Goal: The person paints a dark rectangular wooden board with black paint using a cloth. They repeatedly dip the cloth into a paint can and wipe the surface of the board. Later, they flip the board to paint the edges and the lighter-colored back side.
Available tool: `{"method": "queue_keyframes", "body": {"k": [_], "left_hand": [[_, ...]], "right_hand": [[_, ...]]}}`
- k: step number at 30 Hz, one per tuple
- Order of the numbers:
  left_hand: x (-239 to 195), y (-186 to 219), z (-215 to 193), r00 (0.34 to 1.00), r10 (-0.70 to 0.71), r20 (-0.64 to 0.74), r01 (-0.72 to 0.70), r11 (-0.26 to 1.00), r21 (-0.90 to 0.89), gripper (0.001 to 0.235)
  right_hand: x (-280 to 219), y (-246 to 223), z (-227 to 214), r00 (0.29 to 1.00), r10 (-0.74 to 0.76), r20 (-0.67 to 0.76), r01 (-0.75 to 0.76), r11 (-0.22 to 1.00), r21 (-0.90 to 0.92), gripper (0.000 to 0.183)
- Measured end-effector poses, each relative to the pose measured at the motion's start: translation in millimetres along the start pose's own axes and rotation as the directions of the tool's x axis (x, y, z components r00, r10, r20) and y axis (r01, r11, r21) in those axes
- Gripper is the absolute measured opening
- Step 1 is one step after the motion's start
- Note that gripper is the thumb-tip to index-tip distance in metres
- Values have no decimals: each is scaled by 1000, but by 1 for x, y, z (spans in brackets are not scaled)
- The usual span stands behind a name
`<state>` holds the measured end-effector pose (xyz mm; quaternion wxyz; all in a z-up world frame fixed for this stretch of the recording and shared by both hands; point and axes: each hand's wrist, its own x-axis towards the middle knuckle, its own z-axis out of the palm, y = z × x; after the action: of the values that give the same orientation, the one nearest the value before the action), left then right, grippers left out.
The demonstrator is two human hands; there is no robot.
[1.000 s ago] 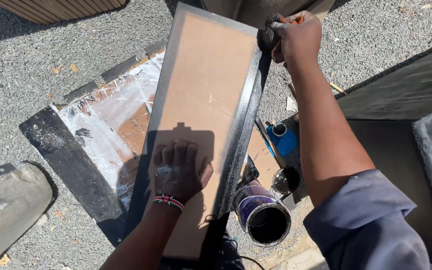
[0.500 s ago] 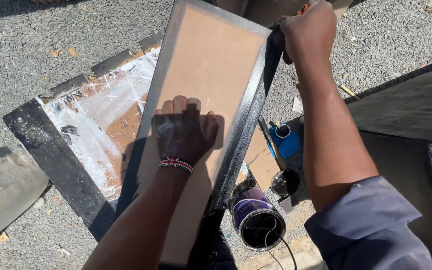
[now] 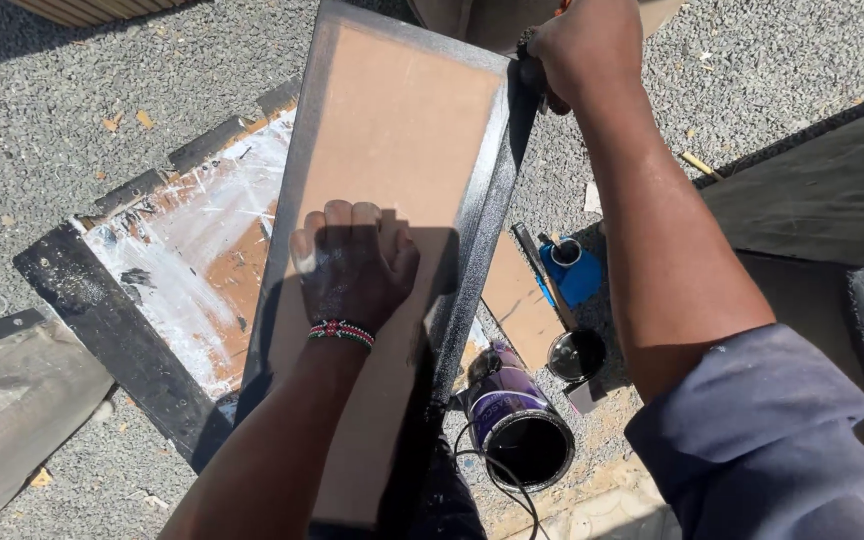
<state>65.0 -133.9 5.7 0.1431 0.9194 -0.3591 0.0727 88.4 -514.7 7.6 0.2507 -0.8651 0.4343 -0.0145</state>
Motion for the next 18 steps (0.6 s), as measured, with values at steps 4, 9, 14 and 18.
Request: {"method": "queue_keyframes", "body": {"k": [4, 9, 14, 18], "left_hand": [[5, 1, 1, 1000, -31, 0, 31, 998, 46, 38], [4, 1, 0, 1000, -20, 12, 19, 999, 36, 35], [4, 2, -2, 1000, -27, -7, 27, 1000, -4, 30], [5, 1, -1, 999, -19, 38, 16, 998, 68, 31]], "right_hand": [[-56, -16, -9, 999, -33, 7, 34, 989, -146, 9], [-184, -38, -23, 924, 138, 357, -83, 983, -163, 12], [-181, -24, 3, 977, 134, 166, -123, 990, -75, 9], [-78, -10, 18, 998, 36, -44, -36, 999, 14, 16]]}}
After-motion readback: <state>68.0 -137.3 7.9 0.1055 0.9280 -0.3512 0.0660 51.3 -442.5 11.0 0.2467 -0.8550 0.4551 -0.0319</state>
